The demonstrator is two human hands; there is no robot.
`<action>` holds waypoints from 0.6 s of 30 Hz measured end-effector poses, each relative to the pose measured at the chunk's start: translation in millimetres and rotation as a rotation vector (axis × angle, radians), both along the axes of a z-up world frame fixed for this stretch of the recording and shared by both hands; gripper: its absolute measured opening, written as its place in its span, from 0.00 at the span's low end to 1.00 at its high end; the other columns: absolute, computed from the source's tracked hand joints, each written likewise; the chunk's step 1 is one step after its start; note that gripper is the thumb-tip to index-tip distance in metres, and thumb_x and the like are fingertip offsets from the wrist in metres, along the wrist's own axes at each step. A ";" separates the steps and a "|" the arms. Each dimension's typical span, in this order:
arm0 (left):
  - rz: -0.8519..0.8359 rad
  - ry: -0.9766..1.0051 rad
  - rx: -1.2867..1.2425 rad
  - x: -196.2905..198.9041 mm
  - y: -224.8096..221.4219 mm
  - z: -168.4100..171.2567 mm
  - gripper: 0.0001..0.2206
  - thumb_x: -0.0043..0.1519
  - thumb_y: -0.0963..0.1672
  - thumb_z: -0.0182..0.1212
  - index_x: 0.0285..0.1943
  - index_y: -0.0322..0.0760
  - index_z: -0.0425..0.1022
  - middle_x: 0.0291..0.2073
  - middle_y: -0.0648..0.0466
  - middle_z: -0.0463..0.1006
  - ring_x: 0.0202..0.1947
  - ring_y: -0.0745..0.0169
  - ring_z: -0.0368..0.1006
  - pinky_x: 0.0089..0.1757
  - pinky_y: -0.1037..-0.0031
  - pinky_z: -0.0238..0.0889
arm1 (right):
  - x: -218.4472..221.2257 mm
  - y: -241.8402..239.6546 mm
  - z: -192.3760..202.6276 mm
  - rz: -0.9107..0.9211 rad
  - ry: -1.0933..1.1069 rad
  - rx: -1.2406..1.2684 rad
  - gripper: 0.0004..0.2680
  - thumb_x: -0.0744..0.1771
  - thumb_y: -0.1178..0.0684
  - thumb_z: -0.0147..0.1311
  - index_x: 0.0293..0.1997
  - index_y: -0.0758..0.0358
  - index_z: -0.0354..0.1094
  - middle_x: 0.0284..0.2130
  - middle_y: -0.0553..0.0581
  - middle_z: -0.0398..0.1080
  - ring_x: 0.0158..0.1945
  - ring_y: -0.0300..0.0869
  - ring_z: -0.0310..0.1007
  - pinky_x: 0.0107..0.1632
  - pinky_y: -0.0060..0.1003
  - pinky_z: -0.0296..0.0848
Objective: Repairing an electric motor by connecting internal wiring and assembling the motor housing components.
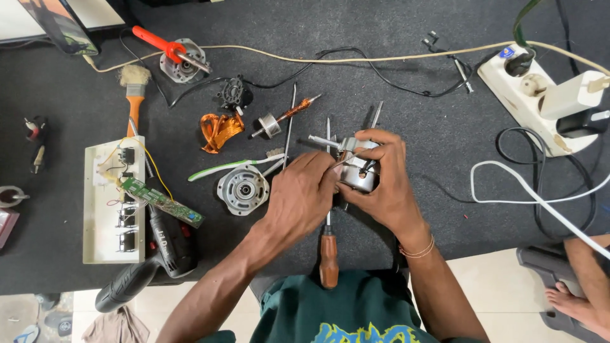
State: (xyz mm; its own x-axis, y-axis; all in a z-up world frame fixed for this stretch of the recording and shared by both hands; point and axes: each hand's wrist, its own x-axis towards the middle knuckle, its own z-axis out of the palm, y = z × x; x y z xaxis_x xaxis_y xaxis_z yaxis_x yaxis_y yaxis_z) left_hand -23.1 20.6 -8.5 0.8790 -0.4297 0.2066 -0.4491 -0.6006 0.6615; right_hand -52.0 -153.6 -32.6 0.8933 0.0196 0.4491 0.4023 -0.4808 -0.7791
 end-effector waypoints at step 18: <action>-0.043 -0.077 -0.010 20.9 12.3 15.3 0.09 0.69 0.47 0.58 0.52 0.41 0.78 0.35 0.53 0.78 0.39 0.52 0.78 0.36 0.67 0.74 | 3.8 -4.9 -7.0 0.004 0.036 0.010 0.21 0.63 0.44 0.70 0.49 0.62 0.59 0.57 0.61 0.61 0.60 0.56 0.60 0.60 0.51 0.60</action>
